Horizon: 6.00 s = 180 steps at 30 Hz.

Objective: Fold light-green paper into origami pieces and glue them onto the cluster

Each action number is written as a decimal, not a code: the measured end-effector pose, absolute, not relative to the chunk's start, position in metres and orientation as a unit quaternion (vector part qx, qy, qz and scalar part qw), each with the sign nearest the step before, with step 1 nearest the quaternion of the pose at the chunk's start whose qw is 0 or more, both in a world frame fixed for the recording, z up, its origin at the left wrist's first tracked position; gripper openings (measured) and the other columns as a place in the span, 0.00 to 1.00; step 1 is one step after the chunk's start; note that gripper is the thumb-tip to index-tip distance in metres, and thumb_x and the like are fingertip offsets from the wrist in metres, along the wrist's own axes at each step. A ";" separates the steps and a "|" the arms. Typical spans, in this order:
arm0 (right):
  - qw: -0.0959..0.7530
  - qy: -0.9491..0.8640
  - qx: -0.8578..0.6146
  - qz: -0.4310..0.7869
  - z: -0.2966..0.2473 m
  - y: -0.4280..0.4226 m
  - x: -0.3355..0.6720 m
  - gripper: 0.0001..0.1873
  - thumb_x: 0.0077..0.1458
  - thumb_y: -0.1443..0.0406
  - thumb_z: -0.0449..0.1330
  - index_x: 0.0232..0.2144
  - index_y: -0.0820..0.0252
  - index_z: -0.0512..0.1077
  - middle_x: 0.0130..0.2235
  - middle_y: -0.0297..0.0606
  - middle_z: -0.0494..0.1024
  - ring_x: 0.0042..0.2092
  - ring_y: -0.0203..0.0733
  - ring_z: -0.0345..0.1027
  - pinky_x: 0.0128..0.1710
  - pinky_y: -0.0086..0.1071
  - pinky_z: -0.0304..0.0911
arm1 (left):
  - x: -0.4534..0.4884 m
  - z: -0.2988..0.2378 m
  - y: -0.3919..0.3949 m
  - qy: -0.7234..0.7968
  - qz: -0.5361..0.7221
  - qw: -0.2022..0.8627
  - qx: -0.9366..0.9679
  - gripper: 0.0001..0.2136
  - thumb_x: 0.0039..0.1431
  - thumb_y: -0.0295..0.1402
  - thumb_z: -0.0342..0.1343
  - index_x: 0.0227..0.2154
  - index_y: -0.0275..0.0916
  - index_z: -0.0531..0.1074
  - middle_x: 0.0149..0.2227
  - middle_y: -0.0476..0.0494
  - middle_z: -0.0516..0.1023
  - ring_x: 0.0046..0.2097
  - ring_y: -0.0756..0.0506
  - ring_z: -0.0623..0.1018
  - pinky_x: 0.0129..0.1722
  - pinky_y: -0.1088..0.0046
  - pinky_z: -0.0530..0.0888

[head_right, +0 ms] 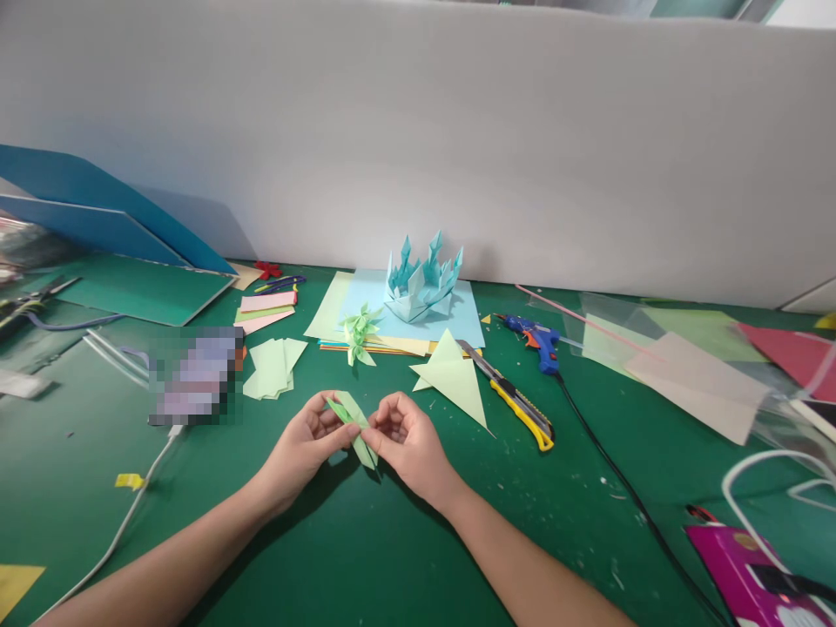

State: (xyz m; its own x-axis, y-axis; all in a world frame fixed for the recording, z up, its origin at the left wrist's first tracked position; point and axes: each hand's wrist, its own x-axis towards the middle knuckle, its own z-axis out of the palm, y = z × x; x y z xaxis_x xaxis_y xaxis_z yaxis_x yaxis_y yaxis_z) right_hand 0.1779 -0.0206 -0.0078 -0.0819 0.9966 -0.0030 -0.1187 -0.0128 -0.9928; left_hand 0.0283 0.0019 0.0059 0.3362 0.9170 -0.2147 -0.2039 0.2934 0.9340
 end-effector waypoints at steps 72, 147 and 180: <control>0.516 -0.577 -0.491 0.399 -0.013 -0.024 0.177 0.06 0.50 0.65 0.59 0.33 0.58 0.74 0.30 0.36 0.80 0.31 0.39 0.74 0.33 0.31 0.70 | 0.025 0.006 0.006 0.416 0.388 0.625 0.535 0.10 0.43 0.30 0.61 0.27 0.37 0.65 0.25 0.55 0.65 0.26 0.55 0.64 0.25 0.79 0.63; 0.468 -0.698 -0.509 0.189 -0.013 -0.022 0.181 0.05 0.48 0.70 0.58 0.28 0.55 0.70 0.34 0.38 0.74 0.39 0.45 0.67 0.40 0.39 0.62 | 0.024 0.003 0.002 0.419 0.329 0.608 0.589 0.15 0.43 0.30 0.61 0.36 0.37 0.68 0.31 0.50 0.69 0.28 0.53 0.68 0.27 0.77 0.67; 0.451 -0.710 -0.530 0.109 -0.014 -0.022 0.181 0.04 0.49 0.70 0.58 0.25 0.56 0.69 0.30 0.34 0.75 0.37 0.43 0.67 0.39 0.38 0.58 | 0.017 0.000 0.009 0.473 0.322 0.557 0.602 0.06 0.47 0.33 0.58 0.28 0.37 0.76 0.30 0.45 0.80 0.33 0.48 0.77 0.37 0.72 0.73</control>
